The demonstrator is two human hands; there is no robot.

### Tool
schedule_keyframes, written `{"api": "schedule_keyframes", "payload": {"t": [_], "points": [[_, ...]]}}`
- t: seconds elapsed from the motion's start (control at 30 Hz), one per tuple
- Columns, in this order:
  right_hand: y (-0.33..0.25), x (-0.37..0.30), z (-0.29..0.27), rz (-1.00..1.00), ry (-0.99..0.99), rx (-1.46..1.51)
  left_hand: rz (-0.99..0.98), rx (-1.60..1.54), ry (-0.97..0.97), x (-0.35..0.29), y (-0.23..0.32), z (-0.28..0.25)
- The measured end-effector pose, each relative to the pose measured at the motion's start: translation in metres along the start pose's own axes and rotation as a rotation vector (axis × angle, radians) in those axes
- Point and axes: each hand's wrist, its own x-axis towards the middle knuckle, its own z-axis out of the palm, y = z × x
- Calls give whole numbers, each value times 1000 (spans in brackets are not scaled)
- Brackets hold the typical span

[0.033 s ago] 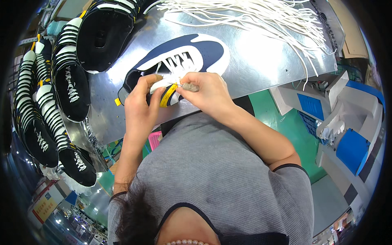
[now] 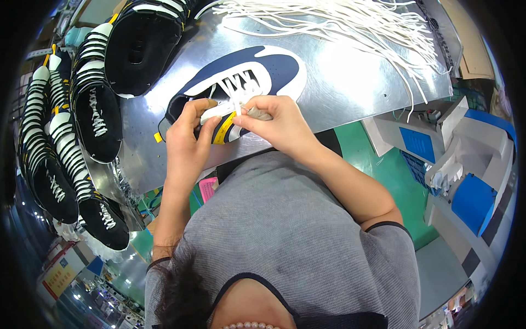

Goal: The person threads white shoelaces through the eyelets of a blue and white shoe, using a small tool to push the laces through, and then places the shoe onto a stack of similar shoes.

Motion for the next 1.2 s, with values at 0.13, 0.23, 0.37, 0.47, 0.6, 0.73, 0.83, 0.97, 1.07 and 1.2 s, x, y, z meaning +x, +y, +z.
{"api": "schedule_keyframes", "payload": {"t": [0.13, 0.23, 0.37, 0.47, 0.6, 0.73, 0.83, 0.97, 1.07, 1.2], "points": [[-14, 17, 6, -14, 28, 315, 14, 22, -93, 6, 8, -7], [-2, 20, 15, -138, 65, 294, -6, 10, -142, 7, 11, -7], [2, 20, 13, -137, 65, 257, -51, 128, -110, 5, 8, -1], [-3, 20, 3, -58, -29, 293, -10, 134, -104, 5, 7, -2], [3, 22, 11, -38, 15, 345, 81, 156, -42, 9, 2, 2], [4, 22, 13, -2, 94, 361, -95, 190, -59, 8, 13, 7], [0, 15, 13, -49, 75, 302, -63, 229, -26, 7, 11, 7], [-2, -12, 1, -122, 9, 98, -64, 224, -50, 10, 10, 7], [-6, -19, 0, -50, 4, 2, 35, 247, 15, 9, 8, 11], [-7, -16, -2, 2, -28, -65, 23, 216, 11, 7, 10, 10]]}}
